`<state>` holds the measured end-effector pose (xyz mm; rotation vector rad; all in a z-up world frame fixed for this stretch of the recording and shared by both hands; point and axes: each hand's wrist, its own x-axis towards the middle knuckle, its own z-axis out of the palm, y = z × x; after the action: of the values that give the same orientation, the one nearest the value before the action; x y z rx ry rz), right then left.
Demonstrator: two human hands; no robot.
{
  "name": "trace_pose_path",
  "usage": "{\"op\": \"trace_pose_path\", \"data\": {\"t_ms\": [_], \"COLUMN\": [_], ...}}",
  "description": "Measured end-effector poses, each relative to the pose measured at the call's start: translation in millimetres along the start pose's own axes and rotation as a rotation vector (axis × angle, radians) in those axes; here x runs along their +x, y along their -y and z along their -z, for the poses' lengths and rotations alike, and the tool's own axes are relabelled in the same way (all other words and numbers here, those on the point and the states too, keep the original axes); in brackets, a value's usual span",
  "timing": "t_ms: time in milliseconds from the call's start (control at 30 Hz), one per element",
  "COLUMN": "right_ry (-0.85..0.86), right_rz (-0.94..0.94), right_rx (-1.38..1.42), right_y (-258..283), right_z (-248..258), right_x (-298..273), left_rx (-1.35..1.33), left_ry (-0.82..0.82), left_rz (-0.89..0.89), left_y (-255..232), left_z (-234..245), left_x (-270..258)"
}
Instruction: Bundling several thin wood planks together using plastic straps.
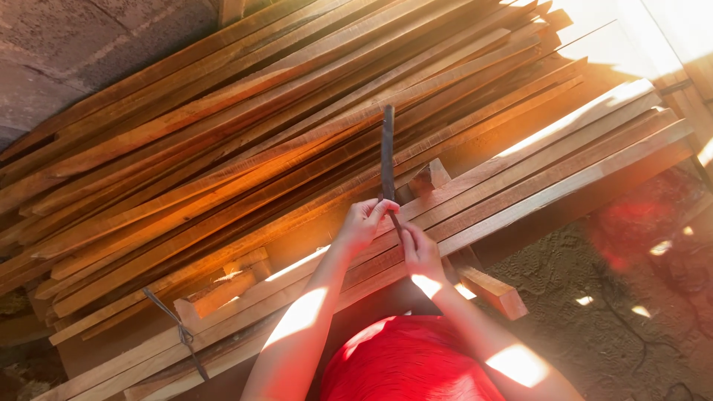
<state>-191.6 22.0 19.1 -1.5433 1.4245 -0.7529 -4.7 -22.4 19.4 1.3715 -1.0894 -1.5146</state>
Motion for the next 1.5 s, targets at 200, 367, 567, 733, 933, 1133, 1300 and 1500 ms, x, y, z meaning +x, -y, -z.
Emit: {"op": "trace_pose_path", "data": {"t_ms": [200,367,567,733,933,1133,1300,1500], "right_ry": [-0.071,-0.158,-0.14,0.008,0.006,-0.001,-0.051,-0.067], "right_rz": [-0.224,-0.209,-0.053,-0.053,0.165,0.095,-0.059,0.089], "right_rx": [0.106,0.183,-0.034,-0.108,-0.093,-0.056,-0.019,-0.052], "right_y": [-40,-11,-5,-3,13,5,40,26], "right_z": [-16,-23,-35,-41,-43,-46,-39,-40], "right_x": [-32,-8,31,37,33,40,51,53], "left_rx": [0.065,0.204,0.418,0.432,0.465,0.276,0.095,0.231], "left_ry": [-0.111,-0.15,-0.128,-0.089,-0.098,-0.134,-0.51,-0.347], "left_rz": [-0.01,0.0,-0.184,-0.336,-0.237,-0.226,-0.028,0.386], "left_y": [-5,-27,-16,-30,-44,-39,22,39], "left_z": [9,13,8,1,-6,-18,-19,-7], "left_x": [7,-4,-11,-21,-22,-25,-30,11]}}
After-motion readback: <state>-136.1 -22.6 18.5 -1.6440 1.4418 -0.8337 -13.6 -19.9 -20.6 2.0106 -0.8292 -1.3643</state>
